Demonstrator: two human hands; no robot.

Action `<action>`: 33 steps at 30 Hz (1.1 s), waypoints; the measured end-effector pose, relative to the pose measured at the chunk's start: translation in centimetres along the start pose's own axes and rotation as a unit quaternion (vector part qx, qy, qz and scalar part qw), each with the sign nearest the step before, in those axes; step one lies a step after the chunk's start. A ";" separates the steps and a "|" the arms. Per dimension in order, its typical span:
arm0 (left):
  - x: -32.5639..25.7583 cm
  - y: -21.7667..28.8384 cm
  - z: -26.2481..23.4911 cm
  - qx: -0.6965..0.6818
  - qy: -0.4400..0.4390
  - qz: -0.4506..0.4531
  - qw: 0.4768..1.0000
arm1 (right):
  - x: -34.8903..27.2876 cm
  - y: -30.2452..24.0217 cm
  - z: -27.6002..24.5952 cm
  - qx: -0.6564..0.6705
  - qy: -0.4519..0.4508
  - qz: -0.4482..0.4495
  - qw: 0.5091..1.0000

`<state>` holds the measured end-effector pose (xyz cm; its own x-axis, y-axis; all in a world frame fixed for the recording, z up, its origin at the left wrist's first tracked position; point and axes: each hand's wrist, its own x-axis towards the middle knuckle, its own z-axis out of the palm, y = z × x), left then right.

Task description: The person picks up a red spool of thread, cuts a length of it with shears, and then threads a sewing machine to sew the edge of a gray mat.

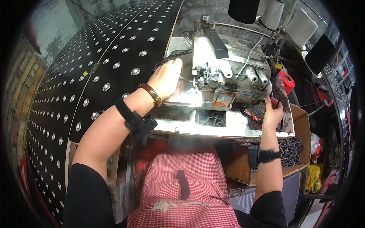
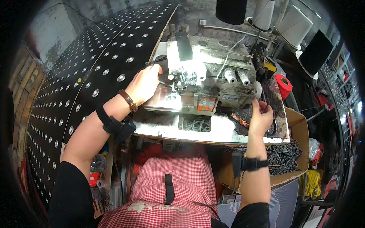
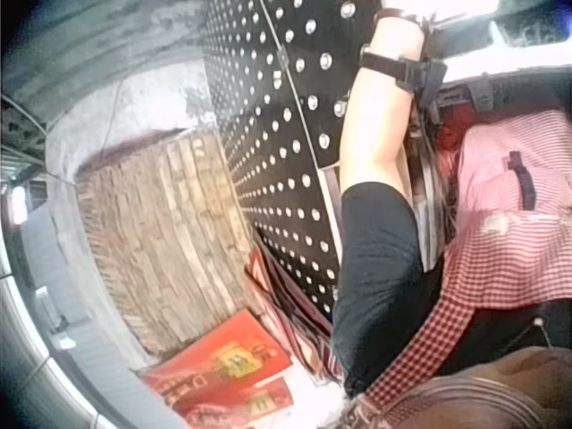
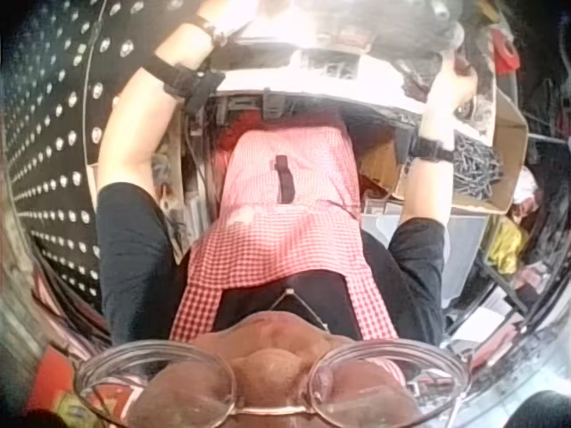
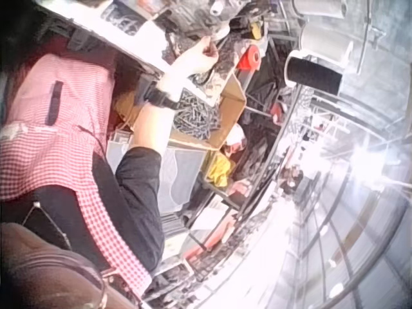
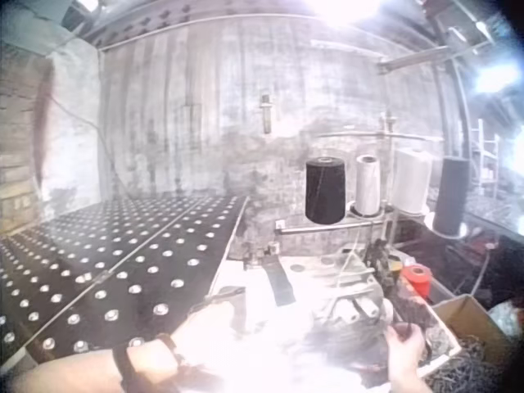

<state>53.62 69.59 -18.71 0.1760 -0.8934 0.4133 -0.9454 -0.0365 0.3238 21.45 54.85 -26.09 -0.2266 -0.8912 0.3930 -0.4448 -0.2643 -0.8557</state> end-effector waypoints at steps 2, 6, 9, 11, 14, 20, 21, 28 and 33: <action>-1.0 0.7 -1.4 -0.033 -0.002 -0.003 0.999 | -3.4 -1.9 0.3 0.091 -0.047 0.022 0.995; -3.6 0.7 -2.7 -0.025 -0.008 0.058 0.998 | -9.4 -7.9 0.5 0.169 -0.389 0.084 0.902; -4.8 1.2 -3.1 -0.017 -0.033 0.056 0.998 | -11.9 -9.2 3.1 0.129 -0.375 -0.104 0.912; -5.4 1.1 -3.2 -0.011 -0.038 0.047 0.998 | -12.3 -11.8 4.1 0.088 -0.373 -0.142 0.913; -5.9 1.3 -3.7 -0.014 -0.050 0.031 0.998 | -12.4 -12.9 5.7 0.041 -0.325 -0.204 0.922; -6.4 1.5 -3.8 -0.046 -0.055 0.025 0.997 | -12.3 -13.4 6.7 0.007 -0.234 -0.255 0.938; -6.4 1.5 -3.8 -0.050 -0.053 0.031 0.997 | -12.4 -13.5 6.6 -0.002 -0.231 -0.257 0.938; -6.2 1.7 -4.1 -0.053 -0.055 0.034 0.997 | -12.3 -13.8 6.4 -0.033 -0.245 -0.229 0.941; -6.2 1.6 -4.0 -0.044 -0.075 0.023 0.996 | -12.0 -14.1 6.3 -0.006 -0.300 -0.193 0.934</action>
<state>52.11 76.84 -17.34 0.0839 -0.9502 0.3000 -0.9226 0.0396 0.3837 35.86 66.98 -20.90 0.4771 -0.7781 0.4086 -0.4044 -0.6072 -0.6840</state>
